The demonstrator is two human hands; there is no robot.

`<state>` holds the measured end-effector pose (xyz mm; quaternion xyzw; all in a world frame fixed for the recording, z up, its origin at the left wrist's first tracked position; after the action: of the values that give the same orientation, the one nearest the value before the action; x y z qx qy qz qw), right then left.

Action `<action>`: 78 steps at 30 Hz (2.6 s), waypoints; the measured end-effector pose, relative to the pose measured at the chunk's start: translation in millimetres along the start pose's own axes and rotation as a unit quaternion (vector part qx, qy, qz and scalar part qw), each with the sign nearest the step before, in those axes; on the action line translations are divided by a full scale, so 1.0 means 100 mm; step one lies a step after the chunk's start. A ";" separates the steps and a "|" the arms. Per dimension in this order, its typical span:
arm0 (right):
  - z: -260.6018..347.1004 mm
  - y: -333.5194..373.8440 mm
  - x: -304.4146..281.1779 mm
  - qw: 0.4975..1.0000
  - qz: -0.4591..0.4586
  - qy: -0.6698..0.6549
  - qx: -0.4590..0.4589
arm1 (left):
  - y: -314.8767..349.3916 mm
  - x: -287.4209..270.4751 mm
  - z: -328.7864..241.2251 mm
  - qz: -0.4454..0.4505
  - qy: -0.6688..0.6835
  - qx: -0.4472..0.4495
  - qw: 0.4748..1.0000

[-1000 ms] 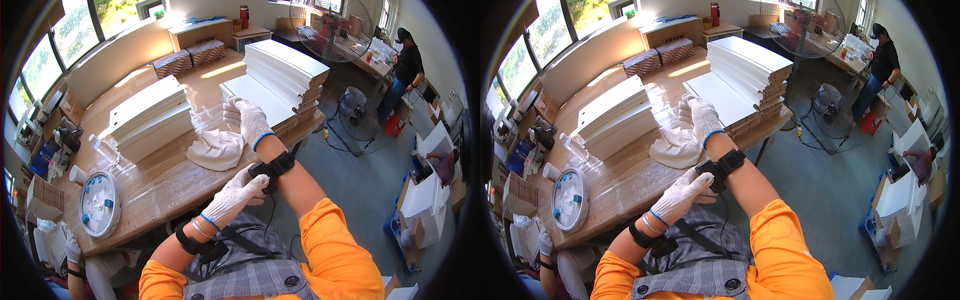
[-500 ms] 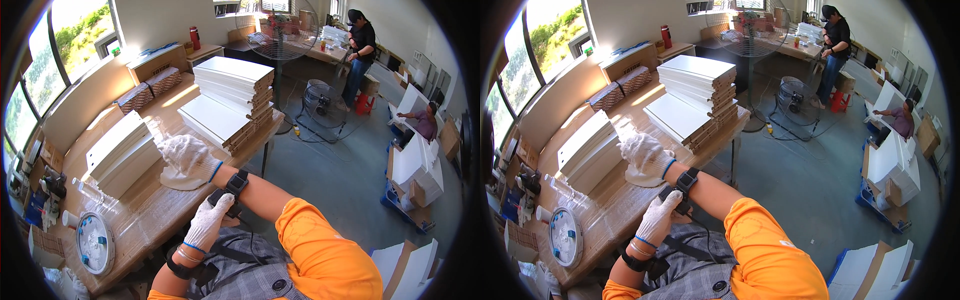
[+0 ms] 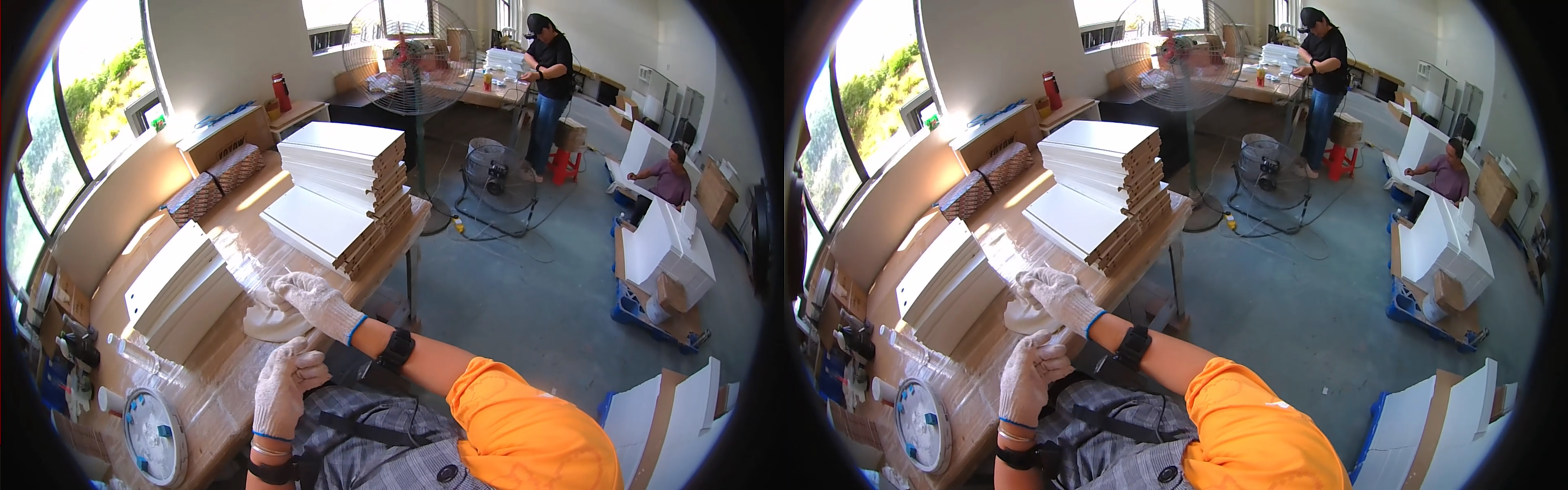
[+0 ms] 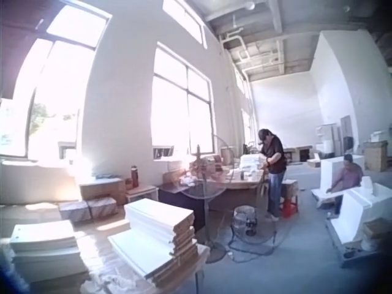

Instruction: Cleaning and touching up individual white wood panels using a cloth and small blocks.

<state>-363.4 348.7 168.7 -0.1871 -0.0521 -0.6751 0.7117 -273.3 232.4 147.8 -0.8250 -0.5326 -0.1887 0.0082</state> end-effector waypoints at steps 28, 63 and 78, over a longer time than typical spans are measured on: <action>-1.59 1.02 -0.14 0.897 -0.015 -0.230 0.377 | 0.36 -2.44 0.45 -0.246 0.314 0.228 0.888; -1.78 0.88 -0.16 0.877 -0.022 -0.313 0.364 | 0.38 -2.46 0.51 -0.261 0.324 0.208 0.885; -1.83 0.85 -0.10 0.874 -0.026 -0.315 0.370 | 0.35 -2.43 0.45 -0.154 0.298 0.242 0.910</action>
<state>-313.1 297.6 -20.5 -0.1109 -0.5244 -0.5303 0.6569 -316.7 14.7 34.5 -0.6108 -0.6553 -0.2899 0.3369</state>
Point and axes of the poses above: each hand's wrist, its own y-axis away from the middle knuckle, its own x-axis out of the palm, z = x × y, the point moved 9 cm from there along -y, towards the middle knuckle, and after that the axes turned 2 degrees about -y, right-handed, at the moved point
